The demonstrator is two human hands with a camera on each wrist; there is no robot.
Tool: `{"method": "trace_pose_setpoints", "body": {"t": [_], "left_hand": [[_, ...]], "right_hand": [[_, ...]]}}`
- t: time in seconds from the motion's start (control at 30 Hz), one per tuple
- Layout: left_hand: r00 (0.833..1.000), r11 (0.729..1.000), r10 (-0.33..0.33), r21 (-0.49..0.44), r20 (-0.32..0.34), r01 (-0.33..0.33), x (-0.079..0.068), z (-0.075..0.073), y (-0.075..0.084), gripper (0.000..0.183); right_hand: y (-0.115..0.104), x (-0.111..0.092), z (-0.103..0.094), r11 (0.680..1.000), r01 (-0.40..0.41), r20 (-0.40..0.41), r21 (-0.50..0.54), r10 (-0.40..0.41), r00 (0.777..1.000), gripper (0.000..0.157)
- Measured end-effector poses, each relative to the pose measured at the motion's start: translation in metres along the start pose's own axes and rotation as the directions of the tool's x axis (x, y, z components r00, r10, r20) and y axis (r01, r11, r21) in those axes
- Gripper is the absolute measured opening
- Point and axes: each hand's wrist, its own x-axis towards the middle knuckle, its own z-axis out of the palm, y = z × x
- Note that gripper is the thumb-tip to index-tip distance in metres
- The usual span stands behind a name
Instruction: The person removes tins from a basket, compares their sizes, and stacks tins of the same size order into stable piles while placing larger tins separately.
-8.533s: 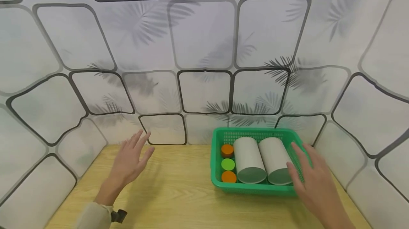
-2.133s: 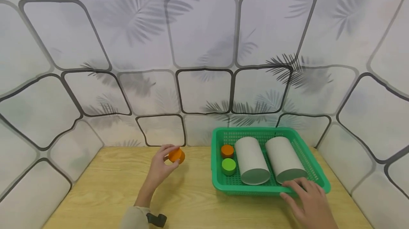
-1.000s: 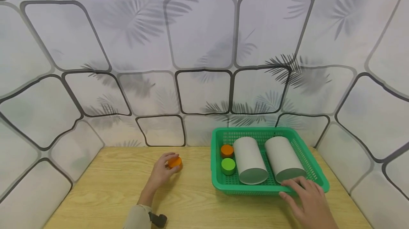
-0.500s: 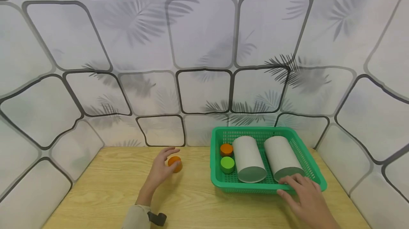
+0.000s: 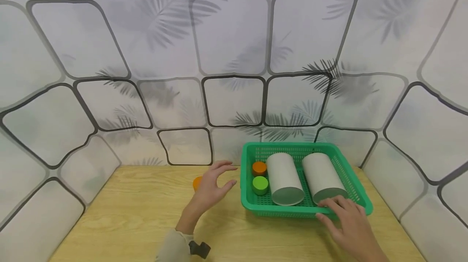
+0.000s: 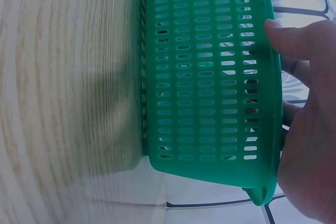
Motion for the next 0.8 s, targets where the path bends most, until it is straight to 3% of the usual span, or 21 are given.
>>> {"method": "trace_pose_setpoints", "body": {"t": [0.3, 0.5, 0.7, 0.8], "left_hand": [[0.993, 0.998, 0.041, 0.047, 0.111, -0.047, 0.027, 0.029, 0.02, 0.032], [0.978, 0.995, 0.047, 0.072, 0.203, -0.063, 0.042, 0.044, 0.024, 0.031], [0.96, 0.979, 0.117, 0.13, 0.254, -0.154, 0.047, 0.063, 0.025, 0.029], [0.956, 0.966, 0.12, 0.188, 0.268, -0.174, 0.049, 0.068, 0.025, 0.027]], "right_hand": [[0.0, -0.001, -0.001, 1.0, -0.002, -0.001, -0.009, 0.002, 1.0, 0.025], [0.001, 0.001, 0.0, 1.0, 0.009, -0.005, -0.017, -0.01, 1.0, 0.026], [0.001, 0.0, 0.0, 1.0, 0.006, -0.005, -0.019, -0.006, 1.0, 0.027], [0.0, 0.0, 0.0, 1.0, -0.001, 0.004, -0.016, 0.001, 1.0, 0.026]]}}
